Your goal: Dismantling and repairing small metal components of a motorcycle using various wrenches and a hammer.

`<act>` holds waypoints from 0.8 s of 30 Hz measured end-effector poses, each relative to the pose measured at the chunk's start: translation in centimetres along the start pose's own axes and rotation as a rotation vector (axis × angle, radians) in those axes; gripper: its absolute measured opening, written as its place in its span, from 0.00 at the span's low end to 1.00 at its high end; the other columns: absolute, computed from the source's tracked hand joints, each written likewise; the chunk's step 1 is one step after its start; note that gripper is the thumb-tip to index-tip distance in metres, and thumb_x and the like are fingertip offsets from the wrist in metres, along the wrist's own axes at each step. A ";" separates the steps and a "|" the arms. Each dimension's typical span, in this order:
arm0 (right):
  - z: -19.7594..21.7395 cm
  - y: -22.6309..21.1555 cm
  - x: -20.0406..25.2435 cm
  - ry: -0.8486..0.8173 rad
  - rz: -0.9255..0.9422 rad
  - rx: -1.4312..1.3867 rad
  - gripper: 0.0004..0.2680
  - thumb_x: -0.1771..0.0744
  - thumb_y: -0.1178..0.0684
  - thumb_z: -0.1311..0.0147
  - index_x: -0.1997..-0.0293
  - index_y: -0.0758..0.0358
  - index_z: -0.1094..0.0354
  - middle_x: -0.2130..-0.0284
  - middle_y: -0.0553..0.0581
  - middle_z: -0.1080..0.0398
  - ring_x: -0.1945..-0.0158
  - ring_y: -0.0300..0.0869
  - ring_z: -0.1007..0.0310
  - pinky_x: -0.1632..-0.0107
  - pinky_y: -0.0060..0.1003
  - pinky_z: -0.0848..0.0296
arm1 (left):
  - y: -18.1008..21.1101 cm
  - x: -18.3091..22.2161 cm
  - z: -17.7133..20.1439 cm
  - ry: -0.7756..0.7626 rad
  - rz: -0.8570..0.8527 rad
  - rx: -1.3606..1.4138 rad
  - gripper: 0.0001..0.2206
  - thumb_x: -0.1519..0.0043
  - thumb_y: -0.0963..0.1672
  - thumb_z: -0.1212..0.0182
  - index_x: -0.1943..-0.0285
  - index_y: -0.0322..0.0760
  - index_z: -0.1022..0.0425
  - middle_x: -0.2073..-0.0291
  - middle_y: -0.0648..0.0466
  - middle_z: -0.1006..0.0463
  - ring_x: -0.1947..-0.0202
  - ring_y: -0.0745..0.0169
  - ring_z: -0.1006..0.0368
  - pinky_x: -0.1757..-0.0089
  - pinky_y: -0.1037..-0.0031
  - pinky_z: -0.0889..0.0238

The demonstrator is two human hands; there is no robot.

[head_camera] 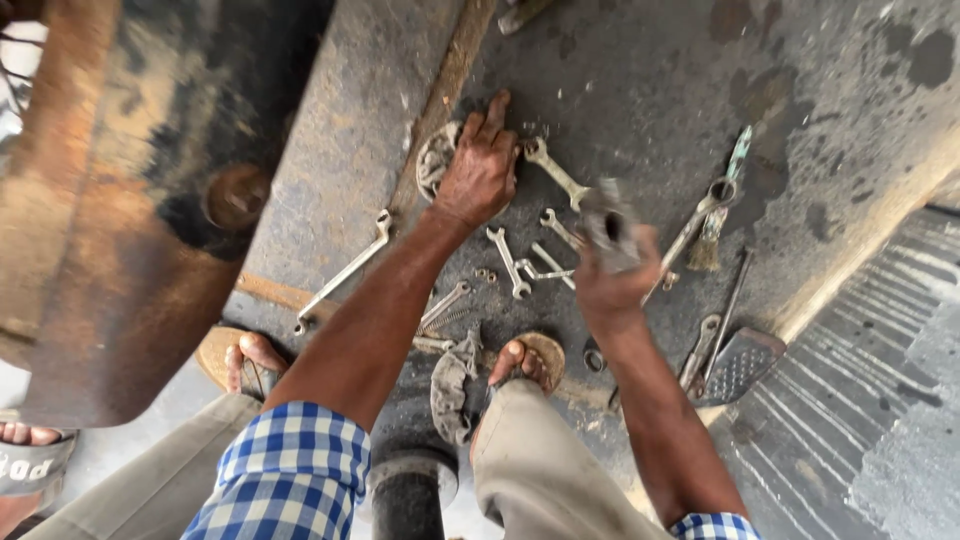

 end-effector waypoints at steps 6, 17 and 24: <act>-4.8 1.6 2.7 -0.605 -0.270 0.270 0.18 0.32 0.39 0.37 0.57 0.67 0.36 0.74 0.63 0.28 0.78 0.51 0.26 0.75 0.46 0.28 | 0.7 0.3 0.7 0.039 -0.021 0.027 0.07 0.42 0.34 0.46 0.57 0.18 0.28 0.29 0.23 0.42 0.40 0.25 0.35 0.38 0.50 0.39; -2.8 2.3 2.3 -0.169 -0.233 -0.006 0.19 0.26 0.36 0.56 0.50 0.68 0.41 0.71 0.57 0.29 0.76 0.40 0.27 0.77 0.34 0.25 | -0.5 0.0 -0.9 0.027 -0.024 -0.061 0.05 0.36 0.38 0.44 0.63 0.25 0.27 0.29 0.28 0.42 0.41 0.28 0.35 0.38 0.50 0.40; -5.4 2.8 -1.2 -0.471 -0.125 0.396 0.17 0.30 0.36 0.43 0.59 0.62 0.39 0.75 0.58 0.29 0.79 0.46 0.27 0.73 0.42 0.27 | 0.7 -0.6 1.2 0.036 0.003 0.058 0.05 0.37 0.37 0.42 0.65 0.22 0.26 0.30 0.28 0.39 0.46 0.33 0.30 0.42 0.52 0.35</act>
Point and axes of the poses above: each hand's wrist, its own x-axis away from the middle knuckle, its own z-axis out of the back of the hand, y = z × x, the point moved 3 cm from there along -x, towards the middle knuckle
